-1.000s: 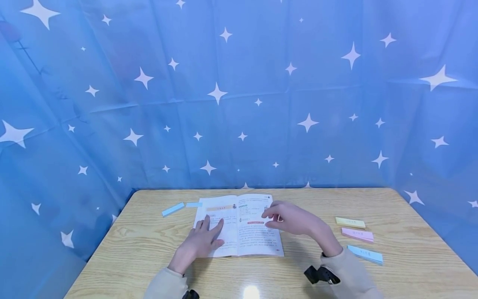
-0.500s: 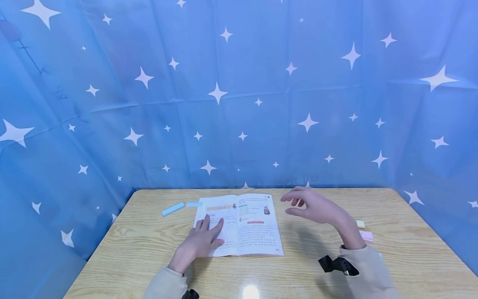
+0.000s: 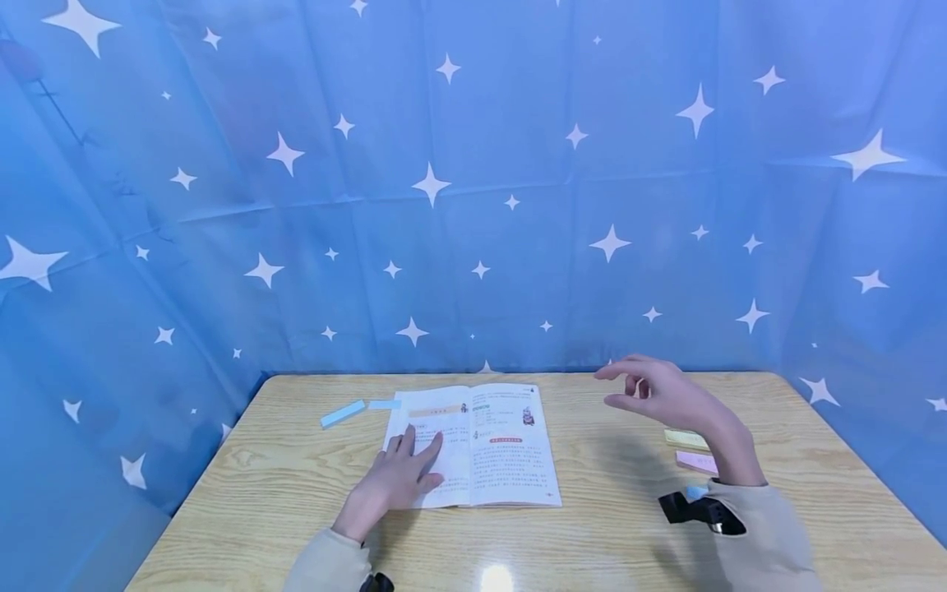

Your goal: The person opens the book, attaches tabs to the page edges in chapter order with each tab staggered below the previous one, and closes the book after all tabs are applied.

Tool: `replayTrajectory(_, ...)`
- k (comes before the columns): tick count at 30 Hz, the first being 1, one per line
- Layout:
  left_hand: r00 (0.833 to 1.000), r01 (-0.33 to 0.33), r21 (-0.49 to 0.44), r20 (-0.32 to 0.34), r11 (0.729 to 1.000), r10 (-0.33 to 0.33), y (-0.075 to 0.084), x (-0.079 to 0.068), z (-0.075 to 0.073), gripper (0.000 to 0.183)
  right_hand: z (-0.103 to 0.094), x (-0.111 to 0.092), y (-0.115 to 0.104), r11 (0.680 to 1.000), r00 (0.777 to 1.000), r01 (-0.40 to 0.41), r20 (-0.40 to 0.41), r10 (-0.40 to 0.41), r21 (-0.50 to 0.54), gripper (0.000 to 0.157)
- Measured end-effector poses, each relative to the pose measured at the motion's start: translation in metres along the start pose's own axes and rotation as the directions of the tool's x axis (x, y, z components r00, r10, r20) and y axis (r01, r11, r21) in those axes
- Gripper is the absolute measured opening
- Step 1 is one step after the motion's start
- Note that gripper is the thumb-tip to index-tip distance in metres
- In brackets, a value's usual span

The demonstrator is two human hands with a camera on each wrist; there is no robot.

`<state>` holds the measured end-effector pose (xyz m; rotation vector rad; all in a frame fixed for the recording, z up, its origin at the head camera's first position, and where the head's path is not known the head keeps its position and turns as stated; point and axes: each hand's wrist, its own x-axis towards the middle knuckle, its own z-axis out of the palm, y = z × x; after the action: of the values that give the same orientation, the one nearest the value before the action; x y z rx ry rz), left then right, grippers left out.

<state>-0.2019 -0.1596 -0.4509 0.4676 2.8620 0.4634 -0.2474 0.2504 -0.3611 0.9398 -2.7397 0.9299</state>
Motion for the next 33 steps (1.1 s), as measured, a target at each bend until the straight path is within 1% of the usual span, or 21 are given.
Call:
replayTrajectory(4, 1.0, 0.003, -0.007, -0.002, 1.0, -0.003, 0.0, 0.001, 0.001, 0.061, -0.006, -0.006, 0.007, 1.0, 1.0, -0.009, -0.03, 0.008, -0.017, 0.032)
replayTrajectory(8, 1.0, 0.004, -0.005, 0.001, 1.0, -0.004, -0.001, 0.001, 0.002, 0.061, -0.013, -0.012, 0.014, 0.999, 0.999, -0.019, -0.038, 0.018, -0.025, 0.032)
replayTrajectory(17, 1.0, 0.008, -0.019, 0.01, 1.0, -0.008, 0.001, -0.001, -0.001, 0.061, -0.026, -0.028, 0.032, 0.998, 0.996, -0.061, -0.07, 0.061, -0.005, 0.032)
replayTrajectory(20, 1.0, 0.008, -0.017, 0.01, 1.0, -0.008, 0.0, -0.001, -0.001, 0.061, -0.029, -0.032, 0.039, 0.996, 0.994, -0.087, -0.066, 0.087, 0.0, 0.033)
replayTrajectory(25, 1.0, 0.008, -0.02, 0.011, 1.0, -0.008, 0.0, -0.001, -0.001, 0.06, -0.034, -0.041, 0.049, 0.988, 0.987, -0.156, -0.033, 0.156, 0.01, 0.032)
replayTrajectory(29, 1.0, 0.008, -0.018, 0.01, 1.0, -0.008, 0.0, -0.001, -0.001, 0.06, -0.037, -0.047, 0.059, 0.979, 0.979, -0.201, 0.03, 0.2, 0.023, 0.034)
replayTrajectory(33, 1.0, 0.005, -0.013, 0.007, 1.0, -0.005, 0.0, -0.001, 0.0, 0.06, -0.037, -0.056, 0.072, 0.972, 0.972, -0.224, 0.086, 0.218, 0.077, 0.038)
